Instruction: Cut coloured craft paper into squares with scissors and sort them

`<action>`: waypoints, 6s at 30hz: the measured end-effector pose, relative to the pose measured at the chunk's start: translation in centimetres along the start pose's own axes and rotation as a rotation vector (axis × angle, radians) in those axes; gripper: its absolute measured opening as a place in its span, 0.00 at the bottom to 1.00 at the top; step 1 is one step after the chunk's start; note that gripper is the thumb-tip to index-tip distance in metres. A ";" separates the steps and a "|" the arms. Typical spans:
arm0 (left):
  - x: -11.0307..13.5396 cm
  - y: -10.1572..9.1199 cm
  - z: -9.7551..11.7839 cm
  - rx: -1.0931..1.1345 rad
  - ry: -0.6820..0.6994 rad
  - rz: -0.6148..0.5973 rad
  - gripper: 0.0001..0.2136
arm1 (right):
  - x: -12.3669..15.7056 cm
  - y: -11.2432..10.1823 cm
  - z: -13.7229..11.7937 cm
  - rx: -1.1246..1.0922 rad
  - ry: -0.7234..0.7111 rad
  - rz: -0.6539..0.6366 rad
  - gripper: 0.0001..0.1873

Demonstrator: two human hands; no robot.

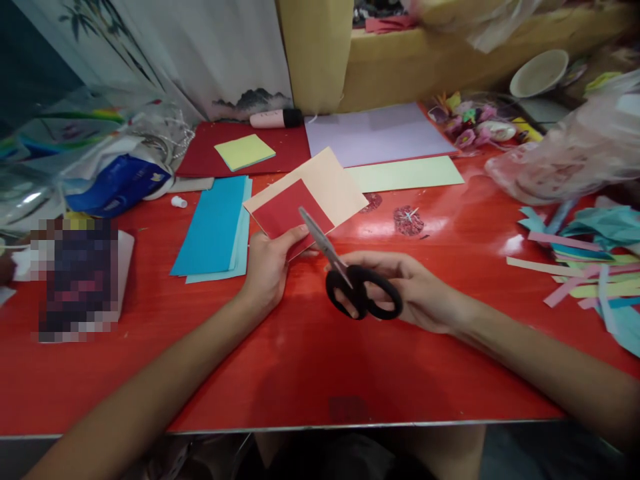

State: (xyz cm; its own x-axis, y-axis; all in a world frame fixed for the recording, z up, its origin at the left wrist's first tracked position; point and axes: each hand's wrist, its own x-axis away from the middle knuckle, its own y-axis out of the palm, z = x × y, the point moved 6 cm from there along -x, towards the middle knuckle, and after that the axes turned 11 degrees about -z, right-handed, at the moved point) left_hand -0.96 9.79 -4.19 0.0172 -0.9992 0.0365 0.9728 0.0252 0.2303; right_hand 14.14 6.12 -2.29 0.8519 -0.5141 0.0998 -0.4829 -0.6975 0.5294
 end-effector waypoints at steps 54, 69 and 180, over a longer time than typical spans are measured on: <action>2.9 2.8 3.3 -0.201 0.182 -0.162 0.05 | 1.5 -1.2 -1.4 0.589 0.097 0.178 0.22; 3.1 3.0 3.3 -0.213 0.158 -0.150 0.07 | 1.5 -1.9 -0.5 0.638 0.055 0.305 0.10; 3.8 4.1 2.1 -0.095 -0.042 -0.324 0.06 | 1.4 -1.3 -0.2 0.583 0.027 0.376 0.09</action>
State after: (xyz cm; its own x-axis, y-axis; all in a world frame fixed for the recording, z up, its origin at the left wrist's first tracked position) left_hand 2.61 6.16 -1.10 -0.3044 -0.9524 0.0168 0.9431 -0.2989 0.1454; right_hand 16.00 6.40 -2.61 0.6068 -0.7658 0.2129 -0.7695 -0.6331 -0.0839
